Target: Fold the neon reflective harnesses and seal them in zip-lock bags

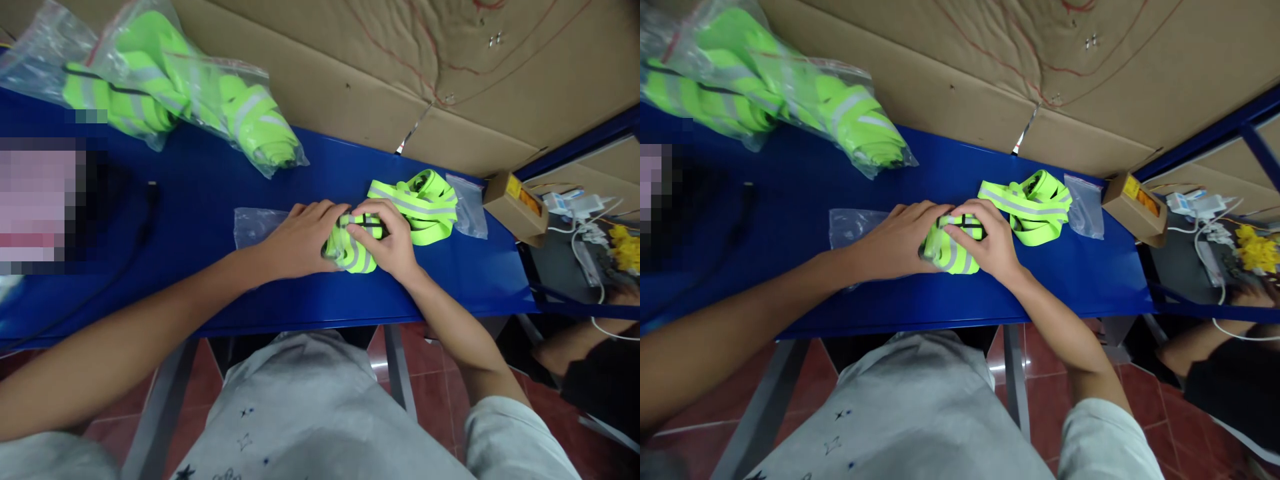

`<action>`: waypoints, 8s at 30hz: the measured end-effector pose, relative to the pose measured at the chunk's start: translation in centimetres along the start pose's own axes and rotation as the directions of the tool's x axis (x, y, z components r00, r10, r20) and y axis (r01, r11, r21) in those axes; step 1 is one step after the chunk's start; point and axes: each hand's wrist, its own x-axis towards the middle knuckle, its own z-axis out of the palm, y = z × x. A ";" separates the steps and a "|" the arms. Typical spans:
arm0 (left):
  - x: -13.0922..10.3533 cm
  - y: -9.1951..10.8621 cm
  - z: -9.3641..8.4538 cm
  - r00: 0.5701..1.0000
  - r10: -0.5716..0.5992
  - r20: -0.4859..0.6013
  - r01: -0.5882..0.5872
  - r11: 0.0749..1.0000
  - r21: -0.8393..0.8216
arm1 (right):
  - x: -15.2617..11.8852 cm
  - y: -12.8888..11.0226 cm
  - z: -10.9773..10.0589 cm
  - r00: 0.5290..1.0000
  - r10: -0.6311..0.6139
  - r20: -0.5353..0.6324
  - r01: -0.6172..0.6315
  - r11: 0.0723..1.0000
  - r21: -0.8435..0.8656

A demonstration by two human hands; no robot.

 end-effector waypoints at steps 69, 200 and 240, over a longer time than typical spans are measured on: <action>-0.3 -0.6 -0.9 0.966 -0.139 -0.217 0.069 0.951 -0.301 | 1.3 1.0 -0.7 0.982 -0.124 0.144 0.123 0.992 0.016; -4.2 0.9 -5.6 0.925 0.265 -0.273 -0.345 0.887 -0.308 | 0.0 -4.8 -0.7 0.789 -0.576 0.214 0.612 0.769 -0.187; -3.1 -1.2 -5.1 0.888 0.214 -0.407 -0.354 0.883 -0.308 | -0.7 -2.9 -3.3 0.802 -0.579 -0.146 0.450 0.747 -0.489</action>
